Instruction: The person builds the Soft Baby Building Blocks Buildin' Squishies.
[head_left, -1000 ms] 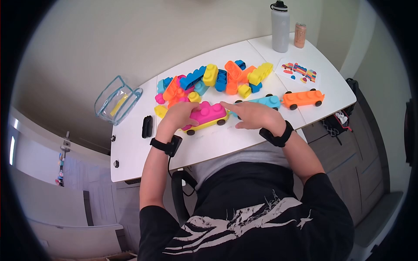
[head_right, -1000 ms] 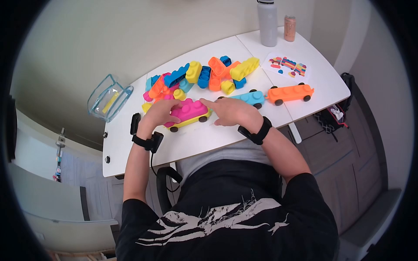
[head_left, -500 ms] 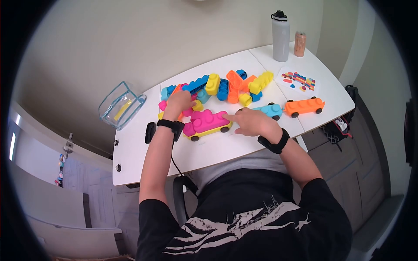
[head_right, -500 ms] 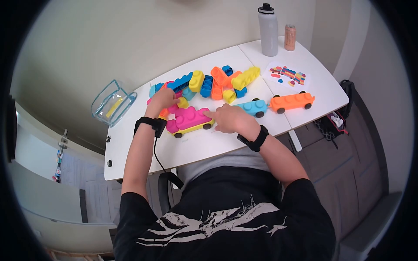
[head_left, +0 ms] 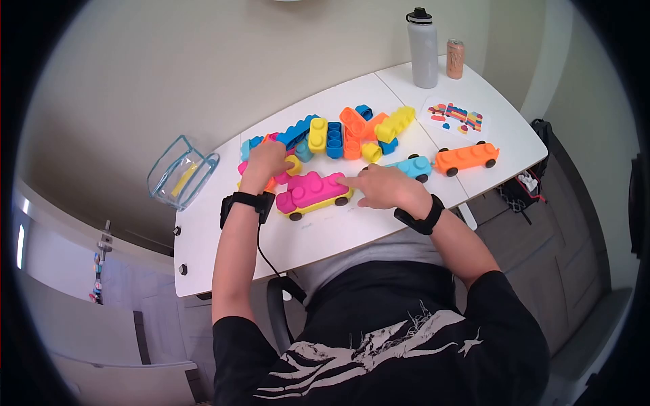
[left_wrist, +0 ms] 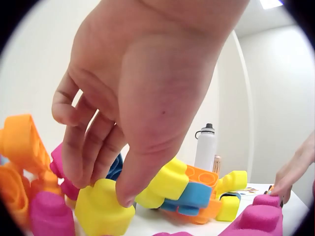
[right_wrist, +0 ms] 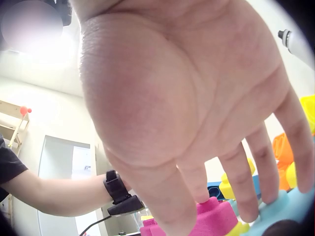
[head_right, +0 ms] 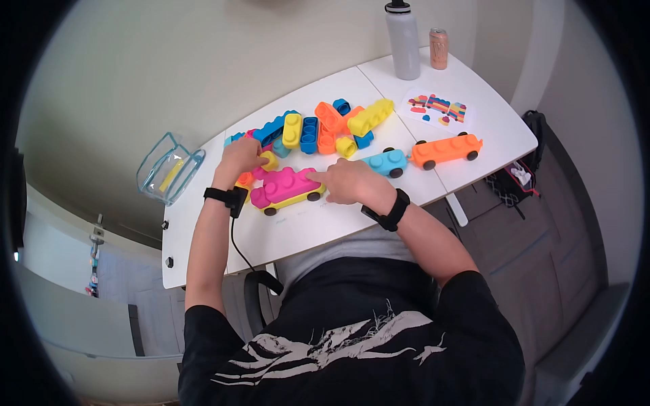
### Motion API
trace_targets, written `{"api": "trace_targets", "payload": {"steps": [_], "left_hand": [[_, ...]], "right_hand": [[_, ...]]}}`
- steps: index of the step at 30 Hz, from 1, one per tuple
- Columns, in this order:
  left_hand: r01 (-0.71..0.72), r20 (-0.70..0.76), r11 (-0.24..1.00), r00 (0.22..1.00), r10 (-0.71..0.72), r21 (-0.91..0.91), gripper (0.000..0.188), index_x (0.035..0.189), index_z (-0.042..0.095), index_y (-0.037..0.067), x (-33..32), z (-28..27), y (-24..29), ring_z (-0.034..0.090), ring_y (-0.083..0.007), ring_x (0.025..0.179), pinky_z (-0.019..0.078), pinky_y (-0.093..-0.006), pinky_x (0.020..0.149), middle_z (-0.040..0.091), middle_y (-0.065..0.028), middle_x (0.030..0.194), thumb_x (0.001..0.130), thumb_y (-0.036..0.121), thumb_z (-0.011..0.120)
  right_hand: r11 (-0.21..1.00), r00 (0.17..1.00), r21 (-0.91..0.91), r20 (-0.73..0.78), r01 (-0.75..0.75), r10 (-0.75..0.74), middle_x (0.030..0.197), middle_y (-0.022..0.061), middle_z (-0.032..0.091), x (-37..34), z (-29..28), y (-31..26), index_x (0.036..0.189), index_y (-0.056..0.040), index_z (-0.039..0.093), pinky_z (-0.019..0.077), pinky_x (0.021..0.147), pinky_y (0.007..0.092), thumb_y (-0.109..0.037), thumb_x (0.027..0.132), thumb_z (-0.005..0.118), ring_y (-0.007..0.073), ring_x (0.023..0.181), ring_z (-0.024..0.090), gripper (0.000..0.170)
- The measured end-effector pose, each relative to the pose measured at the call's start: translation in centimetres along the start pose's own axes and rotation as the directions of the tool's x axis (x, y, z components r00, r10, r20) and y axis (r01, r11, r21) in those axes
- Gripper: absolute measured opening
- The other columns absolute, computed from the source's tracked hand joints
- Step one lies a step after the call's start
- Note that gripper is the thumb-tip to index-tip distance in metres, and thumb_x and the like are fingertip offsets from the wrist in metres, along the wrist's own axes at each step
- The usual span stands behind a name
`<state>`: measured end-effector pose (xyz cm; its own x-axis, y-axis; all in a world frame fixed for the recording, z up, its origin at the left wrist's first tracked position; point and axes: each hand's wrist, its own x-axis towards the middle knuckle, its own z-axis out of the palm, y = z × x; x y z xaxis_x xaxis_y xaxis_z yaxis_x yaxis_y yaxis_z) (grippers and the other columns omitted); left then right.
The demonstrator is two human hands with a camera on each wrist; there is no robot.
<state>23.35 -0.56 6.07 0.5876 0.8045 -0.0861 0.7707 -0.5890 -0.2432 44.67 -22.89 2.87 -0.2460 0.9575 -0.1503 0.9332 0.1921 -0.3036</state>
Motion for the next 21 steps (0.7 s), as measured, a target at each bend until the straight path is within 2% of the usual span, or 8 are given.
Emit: {"api": "trace_targets", "payload": {"steps": [3,4,6,10,12,16,19,21], "left_hand": [[-0.031,-0.1,1.0,0.995,0.03,-0.006,0.035,0.105,0.072,0.011,-2.5,-2.2,0.5,0.074,-0.0285,0.093,0.0578,-0.0404,0.08,0.077,-0.0078,0.098,0.081,0.034,0.084],[-0.029,-0.1,1.0,0.995,0.028,-0.007,0.035,0.105,0.072,0.011,-3.4,-3.2,0.5,0.074,-0.0285,0.093,0.0578,-0.0404,0.08,0.077,-0.0078,0.098,0.081,0.034,0.084],[-0.187,-0.088,0.972,0.981,0.175,-0.145,0.035,0.106,0.069,0.009,-5.2,-5.1,0.3,0.074,-0.0283,0.094,0.0576,-0.0395,0.08,0.076,-0.0093,0.097,0.082,0.03,0.084],[-0.171,-0.008,0.965,0.985,0.173,-0.199,0.032,0.104,0.068,0.007,-7.6,-7.1,0.5,0.074,-0.0281,0.094,0.0577,-0.0383,0.081,0.076,-0.0104,0.098,0.083,0.026,0.083],[-0.226,-0.065,0.926,0.974,0.217,-0.303,0.033,0.107,0.069,0.005,-8.6,-7.3,0.5,0.074,-0.0276,0.095,0.0578,-0.0374,0.083,0.077,-0.0118,0.1,0.084,0.024,0.081],[-0.243,-0.05,0.914,0.97,0.24,-0.324,0.033,0.113,0.07,0.005,-8.3,-5.6,-0.2,0.074,-0.0269,0.096,0.0579,-0.0374,0.084,0.077,-0.0125,0.102,0.086,0.022,0.079],[-0.237,-0.009,0.904,0.968,0.25,-0.355,0.035,0.116,0.073,0.007,-8.0,-4.4,-0.5,0.073,-0.0263,0.095,0.0572,-0.0375,0.083,0.077,-0.0099,0.102,0.087,0.026,0.078],[-0.255,0.083,0.91,0.951,0.296,-0.327,0.034,0.116,0.075,0.005,-7.8,-4.1,-0.3,0.073,-0.0267,0.093,0.057,-0.0376,0.082,0.077,-0.0115,0.098,0.088,0.025,0.077]], "right_hand": [[0.999,0.999,-0.04,-0.041,0.003,-0.004,0.121,0.0111,0.073,0.4,0.6,0.5,0.161,-0.0272,0.042,0.0589,0.093,0.0476,-0.032,0.093,0.078,0.0351,0.117,0.066,0.077],[0.999,0.999,-0.043,-0.052,0.009,-0.012,0.122,0.0108,0.073,0.4,0.7,0.6,0.161,-0.0274,0.041,0.0587,0.094,0.0477,-0.032,0.093,0.078,0.035,0.119,0.066,0.077],[0.999,0.998,-0.047,-0.058,0.019,-0.021,0.123,0.0104,0.073,0.4,0.8,0.6,0.162,-0.0277,0.04,0.0585,0.095,0.0478,-0.032,0.093,0.078,0.0348,0.12,0.065,0.078],[0.999,1.0,-0.034,-0.007,0.003,-0.003,0.127,0.0123,0.071,0.1,0.0,0.0,0.164,-0.0269,0.037,0.0557,0.101,0.0471,-0.03,0.094,0.076,0.0356,0.125,0.061,0.08],[1.0,1.0,-0.024,0.014,0.008,-0.007,0.129,0.0142,0.07,0.2,-0.1,-0.1,0.165,-0.0261,0.035,0.0539,0.104,0.0468,-0.027,0.095,0.075,0.0362,0.127,0.059,0.08],[1.0,1.0,-0.026,0.002,0.012,-0.012,0.129,0.0133,0.071,0.4,0.1,0.3,0.164,-0.0262,0.037,0.0545,0.103,0.0468,-0.029,0.095,0.075,0.0364,0.125,0.06,0.079],[0.999,1.0,-0.026,-0.002,0.018,-0.018,0.127,0.0136,0.071,0.3,0.1,0.4,0.164,-0.0259,0.037,0.0545,0.102,0.0469,-0.03,0.095,0.075,0.0368,0.123,0.061,0.078],[0.999,1.0,-0.022,0.002,0.023,-0.023,0.125,0.0149,0.071,0.3,0.1,0.4,0.165,-0.0257,0.035,0.0533,0.102,0.0466,-0.027,0.096,0.074,0.0372,0.121,0.061,0.079]]}}
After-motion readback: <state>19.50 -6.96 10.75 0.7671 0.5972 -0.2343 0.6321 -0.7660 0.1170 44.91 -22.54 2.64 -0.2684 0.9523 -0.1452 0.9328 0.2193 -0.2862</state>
